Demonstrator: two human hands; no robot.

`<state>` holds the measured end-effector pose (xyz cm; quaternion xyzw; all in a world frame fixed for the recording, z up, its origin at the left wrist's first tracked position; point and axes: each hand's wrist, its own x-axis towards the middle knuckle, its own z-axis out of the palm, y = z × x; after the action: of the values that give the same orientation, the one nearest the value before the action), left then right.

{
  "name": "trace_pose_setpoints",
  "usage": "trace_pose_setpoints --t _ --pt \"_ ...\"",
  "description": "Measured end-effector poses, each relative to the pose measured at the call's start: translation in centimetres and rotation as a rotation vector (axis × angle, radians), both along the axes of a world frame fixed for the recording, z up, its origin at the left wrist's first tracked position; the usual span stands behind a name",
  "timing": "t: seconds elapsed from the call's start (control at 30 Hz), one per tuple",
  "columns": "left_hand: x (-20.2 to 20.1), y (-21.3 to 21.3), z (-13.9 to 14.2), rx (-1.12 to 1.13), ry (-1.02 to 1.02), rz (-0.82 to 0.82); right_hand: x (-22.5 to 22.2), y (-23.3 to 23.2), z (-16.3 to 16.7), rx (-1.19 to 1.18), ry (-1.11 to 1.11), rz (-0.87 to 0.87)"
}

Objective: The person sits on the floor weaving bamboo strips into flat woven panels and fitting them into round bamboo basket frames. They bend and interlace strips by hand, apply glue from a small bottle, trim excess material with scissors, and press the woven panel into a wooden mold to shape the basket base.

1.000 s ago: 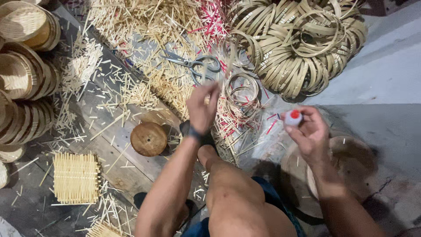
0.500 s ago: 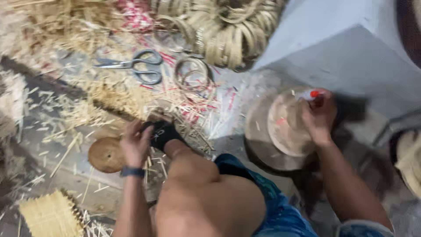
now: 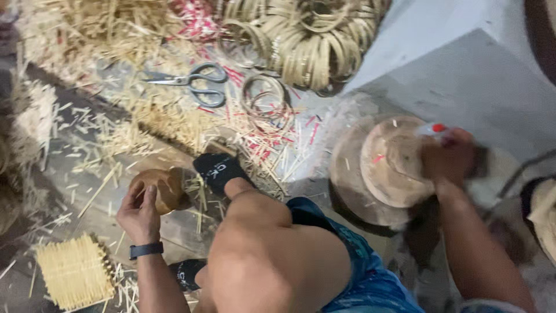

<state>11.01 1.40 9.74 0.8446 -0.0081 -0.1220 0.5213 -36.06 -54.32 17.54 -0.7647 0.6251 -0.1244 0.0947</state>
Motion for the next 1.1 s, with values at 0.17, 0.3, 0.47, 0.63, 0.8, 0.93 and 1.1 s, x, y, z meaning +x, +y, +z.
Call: trace_pose_setpoints --t 0.17,0.3,0.47,0.63,0.8,0.93,1.1 --pt "-0.2 3.9 -2.0 0.159 -0.104 0.108 4.6 7.3 2.7 -0.090 0.074 0.315" --pt "-0.5 5.3 -4.8 0.318 -0.198 0.255 16.5 13.8 1.2 0.411 -0.264 0.638" --pt "-1.7 10.3 -5.7 0.581 -0.325 0.511 33.7 21.4 -3.4 0.836 -0.404 1.022" --pt "-1.1 17.6 -3.4 0.961 -0.216 0.379 43.7 31.0 -10.2 1.334 -0.246 1.090" --pt "-1.0 21.6 -1.2 0.799 0.193 0.435 44.1 34.6 -14.5 1.050 -0.056 1.343" --pt "-0.1 22.7 -0.9 0.870 0.098 0.289 42.6 34.0 -15.4 1.290 -0.303 1.185" --pt "-0.8 25.0 1.9 0.464 -0.107 0.736 43.4 33.4 -14.5 1.404 -0.280 0.967"
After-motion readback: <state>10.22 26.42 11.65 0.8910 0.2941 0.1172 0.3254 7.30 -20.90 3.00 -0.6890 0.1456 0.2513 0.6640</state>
